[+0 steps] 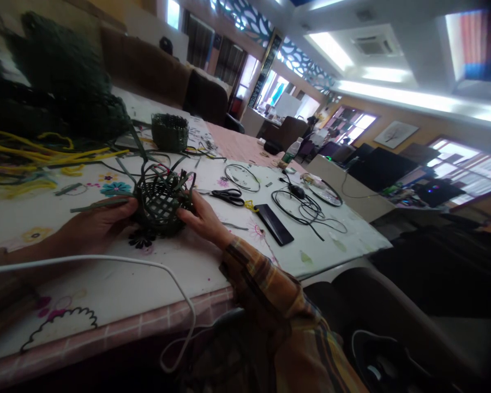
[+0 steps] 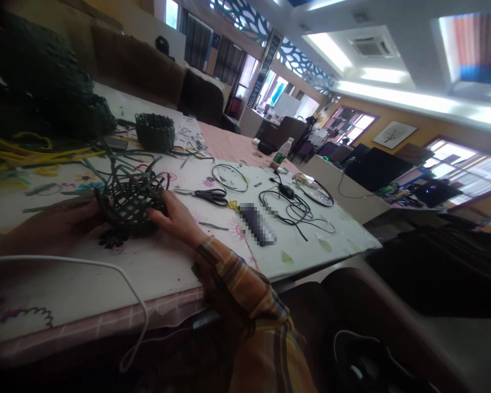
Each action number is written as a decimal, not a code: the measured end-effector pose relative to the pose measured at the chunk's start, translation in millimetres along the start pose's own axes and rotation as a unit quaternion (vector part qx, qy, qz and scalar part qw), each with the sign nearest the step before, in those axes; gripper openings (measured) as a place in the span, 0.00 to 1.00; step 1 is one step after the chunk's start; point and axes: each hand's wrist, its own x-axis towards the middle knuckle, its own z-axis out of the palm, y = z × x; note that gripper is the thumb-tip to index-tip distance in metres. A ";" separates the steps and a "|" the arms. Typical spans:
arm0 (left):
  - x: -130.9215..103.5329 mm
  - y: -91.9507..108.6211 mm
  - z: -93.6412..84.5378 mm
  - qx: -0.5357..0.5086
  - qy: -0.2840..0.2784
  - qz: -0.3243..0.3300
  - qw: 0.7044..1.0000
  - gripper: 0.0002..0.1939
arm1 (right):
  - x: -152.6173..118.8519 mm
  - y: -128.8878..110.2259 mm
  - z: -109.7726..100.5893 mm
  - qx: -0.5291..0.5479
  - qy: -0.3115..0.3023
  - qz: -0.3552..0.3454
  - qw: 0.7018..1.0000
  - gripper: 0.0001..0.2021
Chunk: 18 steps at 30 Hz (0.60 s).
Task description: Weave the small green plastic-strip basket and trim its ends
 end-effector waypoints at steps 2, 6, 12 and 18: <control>0.6 -1.6 -1.1 -0.018 -0.029 -0.031 0.999 0.27 | 0.2 -0.1 0.2 -0.002 -0.001 0.001 1.000 0.10; 1.1 -0.5 -6.4 -0.035 -0.065 -0.063 0.995 0.29 | 0.4 -0.9 0.3 -0.001 0.002 0.000 1.000 0.10; 1.9 -1.4 -3.1 -0.027 -0.059 -0.029 0.997 0.26 | 0.0 -1.1 1.2 0.004 0.003 -0.004 1.000 0.09; 0.3 1.5 11.2 -0.006 -0.002 -0.015 1.000 0.32 | -0.5 -1.2 1.1 0.003 0.000 -0.003 1.000 0.10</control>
